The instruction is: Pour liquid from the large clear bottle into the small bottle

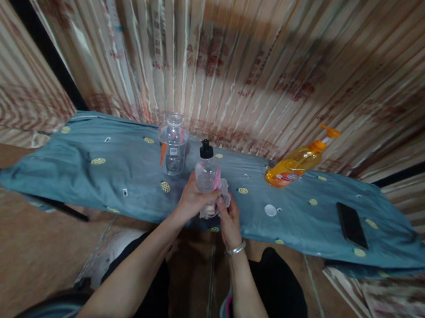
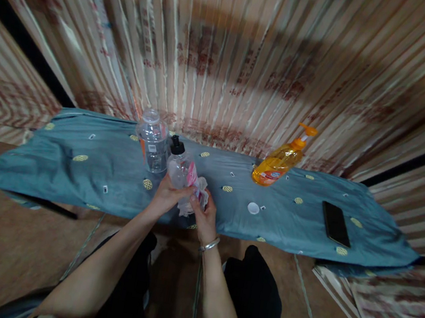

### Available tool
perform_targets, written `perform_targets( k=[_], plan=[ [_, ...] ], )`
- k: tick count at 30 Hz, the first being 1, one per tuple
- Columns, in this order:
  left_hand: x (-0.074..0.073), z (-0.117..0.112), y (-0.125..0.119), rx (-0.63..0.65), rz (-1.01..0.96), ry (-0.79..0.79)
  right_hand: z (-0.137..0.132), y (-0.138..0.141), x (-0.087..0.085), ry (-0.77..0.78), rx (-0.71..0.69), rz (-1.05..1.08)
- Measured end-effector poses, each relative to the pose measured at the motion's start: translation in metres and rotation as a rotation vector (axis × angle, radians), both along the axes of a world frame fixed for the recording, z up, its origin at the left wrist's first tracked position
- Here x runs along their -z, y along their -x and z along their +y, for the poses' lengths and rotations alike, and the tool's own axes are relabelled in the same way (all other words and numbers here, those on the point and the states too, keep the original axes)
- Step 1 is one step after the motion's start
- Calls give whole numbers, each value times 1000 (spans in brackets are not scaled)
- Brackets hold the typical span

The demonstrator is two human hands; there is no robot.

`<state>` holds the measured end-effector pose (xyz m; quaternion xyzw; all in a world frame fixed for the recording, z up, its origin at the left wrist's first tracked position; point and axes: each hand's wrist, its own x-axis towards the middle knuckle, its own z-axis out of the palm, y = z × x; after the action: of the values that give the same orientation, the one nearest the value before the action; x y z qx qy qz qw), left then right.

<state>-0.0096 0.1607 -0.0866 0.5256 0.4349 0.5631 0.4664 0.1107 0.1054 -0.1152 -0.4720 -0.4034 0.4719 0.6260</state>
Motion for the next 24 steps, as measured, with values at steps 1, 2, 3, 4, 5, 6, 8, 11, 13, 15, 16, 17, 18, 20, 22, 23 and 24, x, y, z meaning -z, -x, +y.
perform_targets(
  k=[1,2,3,4,5,6,8,11,13,15,16,17,18,20,22,23,24],
  plan=[
    [0,0,0,-8,-1,-2,-1,-1,-3,-27,-6,-49],
    [-1,1,0,-15,-3,-8,-1,-3,-8,-48,-10,-91],
    [-1,1,0,-21,-6,-16,0,-4,-13,-64,-9,-128],
    [-2,1,0,-22,-11,-25,1,-5,-19,-76,-4,-164],
    [-3,1,-1,-17,-14,-34,3,-6,-26,-85,7,-195],
    [-4,0,-2,-6,-16,-41,7,-7,-33,-92,21,-216],
    [-5,-3,-4,25,-15,-51,16,-8,-44,-101,32,-218],
    [-7,-6,-6,55,-10,-53,33,-9,-46,-66,12,-115],
    [-8,-7,-6,56,-7,-46,43,-11,-37,-1,-5,-8],
    [-8,-6,-4,43,-5,-32,49,-16,-23,63,-20,71],
    [-8,-4,-2,32,-3,-25,51,-21,-15,85,-25,96],
    [-7,-2,0,20,-1,-20,53,-28,-8,101,-18,107],
    [-7,-1,3,7,2,-17,55,-36,0,116,7,100],
    [-7,3,9,-20,7,-17,59,-57,12,151,118,8],
    [-6,5,14,-44,13,-20,63,-76,22,149,275,-232],
    [-6,5,16,-54,17,-21,64,-82,27,117,327,-363],
    [-6,6,17,-65,21,-21,65,-85,31,78,345,-478]
  ],
)
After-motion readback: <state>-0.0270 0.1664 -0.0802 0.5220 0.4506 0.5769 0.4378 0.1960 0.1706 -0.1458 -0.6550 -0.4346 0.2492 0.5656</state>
